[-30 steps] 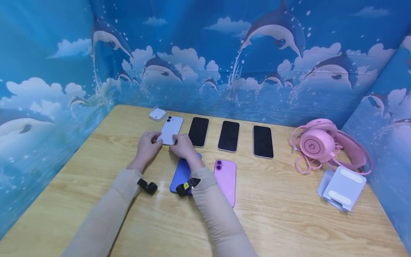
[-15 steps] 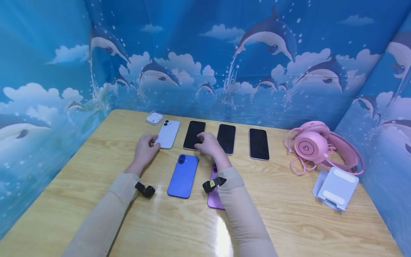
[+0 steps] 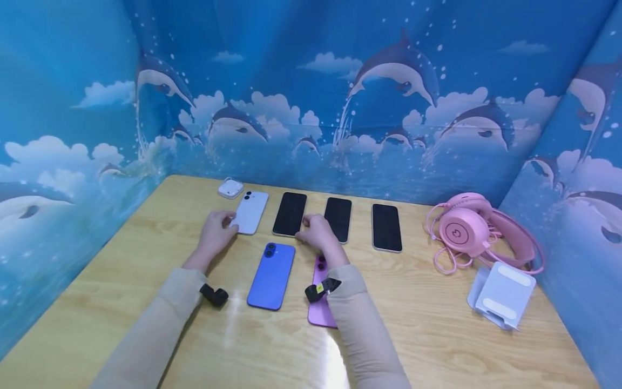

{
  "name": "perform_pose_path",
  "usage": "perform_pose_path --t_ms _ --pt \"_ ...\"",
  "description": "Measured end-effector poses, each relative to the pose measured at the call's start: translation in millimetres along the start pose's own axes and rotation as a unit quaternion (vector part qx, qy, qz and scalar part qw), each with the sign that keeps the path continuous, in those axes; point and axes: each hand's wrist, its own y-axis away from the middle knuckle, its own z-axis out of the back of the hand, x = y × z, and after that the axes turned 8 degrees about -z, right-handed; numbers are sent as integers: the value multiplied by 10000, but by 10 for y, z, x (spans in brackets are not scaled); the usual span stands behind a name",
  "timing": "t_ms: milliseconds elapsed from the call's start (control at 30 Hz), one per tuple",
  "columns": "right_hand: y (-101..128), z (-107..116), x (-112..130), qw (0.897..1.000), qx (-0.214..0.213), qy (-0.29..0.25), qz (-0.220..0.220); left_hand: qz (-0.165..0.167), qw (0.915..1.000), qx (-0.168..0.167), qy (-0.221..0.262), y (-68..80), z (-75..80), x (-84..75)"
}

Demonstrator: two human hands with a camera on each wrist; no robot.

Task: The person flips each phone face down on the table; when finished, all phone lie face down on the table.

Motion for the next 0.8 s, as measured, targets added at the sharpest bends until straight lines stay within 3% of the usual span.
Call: perform_pose_path --t_ms 167,333,567,800 --pt "9 -12 30 9997 -71 238 2 6 9979 -30 645 -98 -73 -242" --pt "-26 -16 47 9996 -73 260 -15 -161 9954 435 836 -221 -297 -424" --pt "-17 -29 28 9992 -82 322 -209 -409 9896 1245 587 -255 -497 -398" --pt "1 -32 57 9984 -171 515 -131 -460 9855 1507 623 -236 -550 -439"
